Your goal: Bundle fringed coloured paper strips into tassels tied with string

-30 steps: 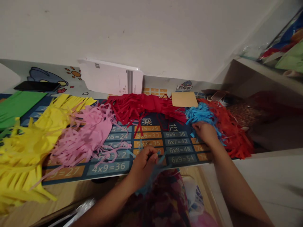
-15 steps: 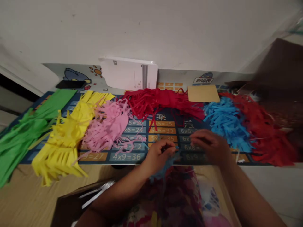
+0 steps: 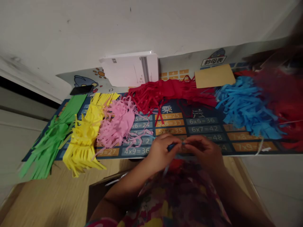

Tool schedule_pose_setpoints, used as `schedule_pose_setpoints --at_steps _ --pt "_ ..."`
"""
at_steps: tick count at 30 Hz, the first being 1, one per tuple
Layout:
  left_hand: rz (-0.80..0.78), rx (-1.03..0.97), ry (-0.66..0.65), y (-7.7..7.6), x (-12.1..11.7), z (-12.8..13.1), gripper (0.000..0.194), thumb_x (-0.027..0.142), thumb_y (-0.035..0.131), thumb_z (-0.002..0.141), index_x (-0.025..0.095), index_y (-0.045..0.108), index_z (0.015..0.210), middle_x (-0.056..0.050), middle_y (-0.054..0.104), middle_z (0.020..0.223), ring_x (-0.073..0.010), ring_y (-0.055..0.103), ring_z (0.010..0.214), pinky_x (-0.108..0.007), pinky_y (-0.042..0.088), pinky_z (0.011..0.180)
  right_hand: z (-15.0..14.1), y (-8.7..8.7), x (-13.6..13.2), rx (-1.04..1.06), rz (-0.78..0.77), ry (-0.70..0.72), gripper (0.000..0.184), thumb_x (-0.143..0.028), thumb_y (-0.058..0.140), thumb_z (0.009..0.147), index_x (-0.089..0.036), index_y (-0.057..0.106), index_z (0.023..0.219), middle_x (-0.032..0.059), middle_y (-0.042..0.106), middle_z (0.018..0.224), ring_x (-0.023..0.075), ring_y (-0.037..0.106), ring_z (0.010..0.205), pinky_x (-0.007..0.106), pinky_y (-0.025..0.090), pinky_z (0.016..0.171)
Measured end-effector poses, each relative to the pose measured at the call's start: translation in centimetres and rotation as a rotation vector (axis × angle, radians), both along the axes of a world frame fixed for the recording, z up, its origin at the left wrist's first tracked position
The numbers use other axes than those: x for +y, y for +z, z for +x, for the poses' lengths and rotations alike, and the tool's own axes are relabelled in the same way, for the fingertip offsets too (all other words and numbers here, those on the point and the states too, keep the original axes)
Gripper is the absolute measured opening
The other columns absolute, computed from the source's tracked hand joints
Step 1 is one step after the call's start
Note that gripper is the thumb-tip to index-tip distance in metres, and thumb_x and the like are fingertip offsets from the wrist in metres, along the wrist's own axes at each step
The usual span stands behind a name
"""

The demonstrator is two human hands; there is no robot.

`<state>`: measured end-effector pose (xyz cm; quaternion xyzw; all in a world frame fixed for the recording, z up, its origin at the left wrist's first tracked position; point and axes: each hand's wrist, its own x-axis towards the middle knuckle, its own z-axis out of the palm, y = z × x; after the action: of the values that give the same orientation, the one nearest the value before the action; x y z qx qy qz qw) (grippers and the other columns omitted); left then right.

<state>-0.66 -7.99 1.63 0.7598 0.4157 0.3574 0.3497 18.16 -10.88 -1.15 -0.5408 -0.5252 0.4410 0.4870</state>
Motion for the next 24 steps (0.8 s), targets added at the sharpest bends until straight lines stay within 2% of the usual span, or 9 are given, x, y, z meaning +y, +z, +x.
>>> schedule_pose_setpoints --at_steps 4,6,9,13,15,17,20,24 --pt "0.167 0.134 -0.080 0.4 0.1 -0.2 0.017 0.023 0.057 0.097 0.018 0.073 0.093 -0.007 0.073 0.086 -0.0186 0.067 0.080 -0.030 0.050 0.075 0.4 0.4 -0.2 -0.159 0.080 -0.021 0.009 -0.032 0.074 0.080 -0.026 0.074 0.087 -0.0001 0.075 0.082 0.0171 0.071 0.074 0.028 0.058 0.069" --pt "0.198 0.166 -0.111 0.5 0.1 -0.3 0.017 0.024 0.056 0.098 0.019 0.072 0.095 -0.007 0.074 0.088 -0.0194 0.068 0.083 -0.031 0.052 0.079 0.6 0.7 -0.2 -0.234 0.114 -0.003 0.007 -0.032 0.073 0.081 -0.026 0.074 0.084 -0.0003 0.075 0.081 0.0174 0.071 0.074 0.028 0.057 0.070" --pt "0.136 0.125 -0.116 0.4 0.3 -0.4 0.013 0.027 0.060 0.096 0.019 0.070 0.097 -0.007 0.076 0.092 -0.0196 0.070 0.087 -0.032 0.055 0.083 0.8 1.0 -0.4 -0.260 0.105 0.027 0.009 -0.034 0.073 0.081 -0.026 0.075 0.086 -0.0001 0.075 0.080 0.0176 0.070 0.072 0.028 0.056 0.068" --pt "-0.042 0.048 -0.101 0.2 0.5 -0.4 0.016 0.035 0.068 0.091 0.020 0.072 0.095 -0.004 0.076 0.089 -0.0182 0.073 0.082 -0.029 0.058 0.078 0.8 0.9 -0.7 -0.174 0.017 0.108 0.016 -0.036 0.071 0.086 -0.026 0.075 0.097 0.0014 0.076 0.089 0.0180 0.071 0.078 0.027 0.056 0.069" --pt "-0.090 0.023 -0.110 0.2 0.5 -0.3 0.018 0.037 0.070 0.090 0.020 0.074 0.093 -0.004 0.077 0.088 -0.0180 0.074 0.082 -0.029 0.058 0.078 0.7 0.7 -0.7 -0.133 0.024 0.103 0.016 -0.035 0.071 0.086 -0.026 0.074 0.099 0.0024 0.076 0.094 0.0179 0.071 0.080 0.028 0.056 0.071" --pt "-0.097 -0.005 -0.110 0.2 0.4 -0.3 0.018 0.038 0.072 0.088 0.020 0.075 0.092 -0.004 0.078 0.088 -0.0179 0.074 0.081 -0.028 0.058 0.077 0.7 0.6 -0.6 -0.066 0.045 0.068 0.019 -0.035 0.075 0.083 -0.026 0.073 0.099 0.0027 0.075 0.094 0.0176 0.071 0.079 0.028 0.057 0.072" --pt "-0.094 -0.016 -0.087 0.2 0.4 -0.3 0.018 0.039 0.074 0.086 0.021 0.077 0.090 -0.004 0.078 0.085 -0.0176 0.074 0.078 -0.027 0.058 0.075 0.8 0.4 -0.6 0.043 -0.016 0.087 0.028 -0.038 0.079 0.078 -0.024 0.073 0.100 0.0025 0.075 0.088 0.0182 0.071 0.075 0.029 0.059 0.070" --pt "-0.093 0.003 -0.080 0.2 0.3 -0.5 0.022 0.043 0.074 0.086 0.022 0.078 0.086 -0.004 0.079 0.083 -0.0184 0.074 0.078 -0.028 0.059 0.077 0.9 0.2 -0.8 0.014 -0.062 0.073 0.024 -0.041 0.079 0.079 -0.023 0.075 0.094 0.0032 0.076 0.084 0.0189 0.071 0.075 0.030 0.059 0.068"
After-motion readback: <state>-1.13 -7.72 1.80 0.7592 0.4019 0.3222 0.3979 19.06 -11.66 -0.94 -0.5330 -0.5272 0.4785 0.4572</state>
